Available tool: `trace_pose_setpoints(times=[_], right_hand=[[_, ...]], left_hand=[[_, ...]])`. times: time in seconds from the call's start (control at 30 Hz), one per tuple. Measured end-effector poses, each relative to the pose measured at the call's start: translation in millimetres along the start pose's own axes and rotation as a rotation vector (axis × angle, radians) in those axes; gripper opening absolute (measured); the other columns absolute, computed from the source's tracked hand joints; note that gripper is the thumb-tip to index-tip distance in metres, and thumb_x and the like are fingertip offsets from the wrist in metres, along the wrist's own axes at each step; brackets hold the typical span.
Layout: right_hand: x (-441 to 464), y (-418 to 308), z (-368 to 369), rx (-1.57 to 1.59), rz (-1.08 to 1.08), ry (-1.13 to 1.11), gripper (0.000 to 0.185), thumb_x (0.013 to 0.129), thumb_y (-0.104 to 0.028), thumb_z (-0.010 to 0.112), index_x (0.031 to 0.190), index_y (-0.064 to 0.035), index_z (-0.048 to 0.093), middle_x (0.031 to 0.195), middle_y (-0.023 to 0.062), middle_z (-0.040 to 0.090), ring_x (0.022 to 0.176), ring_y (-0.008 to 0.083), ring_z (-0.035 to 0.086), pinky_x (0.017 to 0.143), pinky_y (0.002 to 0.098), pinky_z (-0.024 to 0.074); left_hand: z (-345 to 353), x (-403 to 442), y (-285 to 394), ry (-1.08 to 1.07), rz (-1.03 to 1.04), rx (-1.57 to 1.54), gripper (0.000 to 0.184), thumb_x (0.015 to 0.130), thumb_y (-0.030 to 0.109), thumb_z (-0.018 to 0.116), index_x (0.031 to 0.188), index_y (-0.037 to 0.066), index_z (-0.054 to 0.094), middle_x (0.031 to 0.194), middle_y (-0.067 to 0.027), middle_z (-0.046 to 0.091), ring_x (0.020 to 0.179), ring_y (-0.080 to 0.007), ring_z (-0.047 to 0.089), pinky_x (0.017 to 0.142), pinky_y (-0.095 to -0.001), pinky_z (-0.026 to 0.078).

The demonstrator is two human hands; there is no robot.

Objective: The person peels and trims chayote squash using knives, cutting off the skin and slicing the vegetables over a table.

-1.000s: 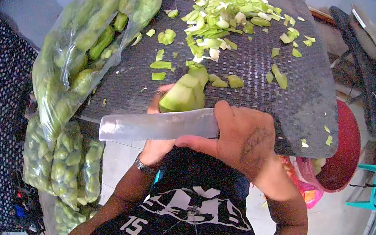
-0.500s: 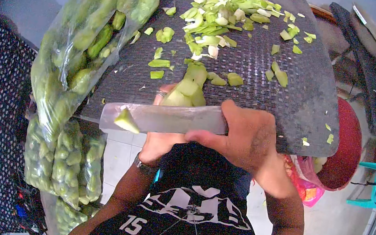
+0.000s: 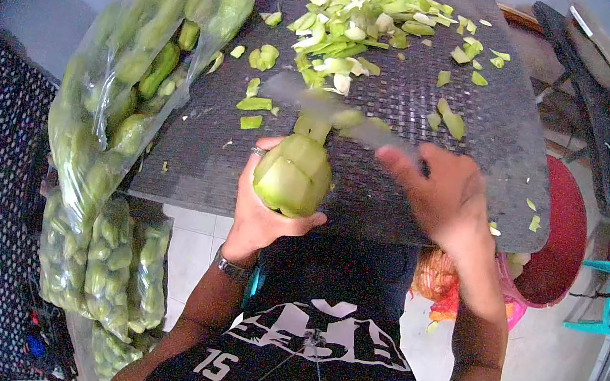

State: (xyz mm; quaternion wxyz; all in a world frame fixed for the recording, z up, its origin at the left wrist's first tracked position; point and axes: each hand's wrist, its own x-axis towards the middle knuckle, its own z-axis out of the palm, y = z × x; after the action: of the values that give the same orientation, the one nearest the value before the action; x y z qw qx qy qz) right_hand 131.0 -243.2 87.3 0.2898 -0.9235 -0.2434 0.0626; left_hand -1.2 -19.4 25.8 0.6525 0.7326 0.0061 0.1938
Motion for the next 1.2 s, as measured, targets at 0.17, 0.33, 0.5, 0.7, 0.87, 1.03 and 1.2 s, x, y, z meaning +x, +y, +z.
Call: trace_pose_setpoints(times=[0.17, 0.33, 0.5, 0.7, 0.87, 1.03, 1.2], right_hand=[[-27.0, -36.8, -0.8, 0.002, -0.365, -0.051, 0.068, 0.083, -0.07, 0.071, 0.077, -0.003, 0.062, 0.064, 0.0239, 0.061, 0.067, 0.0457, 0.066, 0.058, 0.0492, 0.0508], [-23.7, -38.7, -6.4, -0.031, -0.447, -0.09, 0.067, 0.085, -0.069, 0.069, 0.076, -0.0027, 0.063, 0.063, 0.0235, 0.06, 0.069, 0.0448, 0.068, 0.06, 0.0503, 0.0512], [12.1, 13.8, 3.0, 0.047, 0.035, -0.167, 0.073, 0.095, -0.067, 0.057, 0.075, 0.0028, 0.067, 0.068, 0.0262, 0.062, 0.074, 0.0459, 0.067, 0.067, 0.05, 0.0497], [20.0, 14.5, -3.1, -0.015, 0.117, -0.073, 0.072, 0.1, -0.063, 0.054, 0.079, 0.0038, 0.067, 0.068, 0.0251, 0.06, 0.063, 0.0361, 0.059, 0.065, 0.0462, 0.0469], [-0.7, -10.3, -30.5, 0.379, -0.008, 0.169, 0.061, 0.105, -0.054, 0.052, 0.083, 0.0022, 0.06, 0.065, 0.0168, 0.052, 0.06, 0.0256, 0.05, 0.059, 0.0375, 0.0416], [30.4, 23.6, 7.8, 0.12, -0.156, 0.228, 0.063, 0.106, -0.055, 0.046, 0.084, 0.0025, 0.062, 0.068, 0.019, 0.056, 0.064, 0.0344, 0.054, 0.063, 0.0403, 0.046], [8.9, 23.7, 25.5, 0.264, 0.16, 0.098, 0.068, 0.105, -0.058, 0.047, 0.08, 0.0037, 0.061, 0.065, 0.0182, 0.055, 0.064, 0.0308, 0.051, 0.065, 0.0414, 0.0455]], left_hand=[[-0.1, 4.1, -1.8, -0.1, 0.265, 0.379, 0.105, 0.055, 0.023, 0.1, 0.14, 0.008, 0.04, 0.123, -0.0086, 0.061, 0.113, -0.0214, 0.062, 0.099, -0.0381, 0.052], [-7.3, 4.2, -13.8, -0.103, 0.249, -0.017, 0.099, 0.056, 0.029, 0.1, 0.135, 0.008, 0.044, 0.12, -0.0086, 0.061, 0.108, -0.0222, 0.063, 0.094, -0.0387, 0.052], [-14.3, -5.8, -10.9, -0.151, 0.296, -0.102, 0.104, 0.053, 0.029, 0.102, 0.134, 0.006, 0.043, 0.122, -0.0108, 0.059, 0.113, -0.021, 0.061, 0.097, -0.0384, 0.05], [-12.8, -2.1, -5.1, -0.07, -0.227, -0.595, 0.101, 0.058, 0.021, 0.098, 0.14, 0.002, 0.043, 0.125, -0.0121, 0.061, 0.11, -0.0241, 0.064, 0.096, -0.0407, 0.055], [-15.1, -7.0, -16.5, -0.032, -0.312, -0.867, 0.081, 0.087, 0.039, 0.08, 0.148, 0.001, 0.041, 0.135, -0.018, 0.06, 0.113, -0.0295, 0.068, 0.084, -0.0459, 0.064], [-15.0, -1.5, -9.1, -0.105, -0.465, -1.192, 0.101, 0.089, 0.077, 0.054, 0.158, 0.008, 0.03, 0.151, -0.024, 0.047, 0.123, -0.0385, 0.06, 0.079, -0.0503, 0.063], [-4.2, 6.5, 2.5, 0.135, -0.463, -1.54, 0.094, 0.09, 0.083, 0.043, 0.152, 0.012, 0.044, 0.153, -0.0166, 0.048, 0.136, -0.0418, 0.047, 0.118, -0.07, 0.021]])
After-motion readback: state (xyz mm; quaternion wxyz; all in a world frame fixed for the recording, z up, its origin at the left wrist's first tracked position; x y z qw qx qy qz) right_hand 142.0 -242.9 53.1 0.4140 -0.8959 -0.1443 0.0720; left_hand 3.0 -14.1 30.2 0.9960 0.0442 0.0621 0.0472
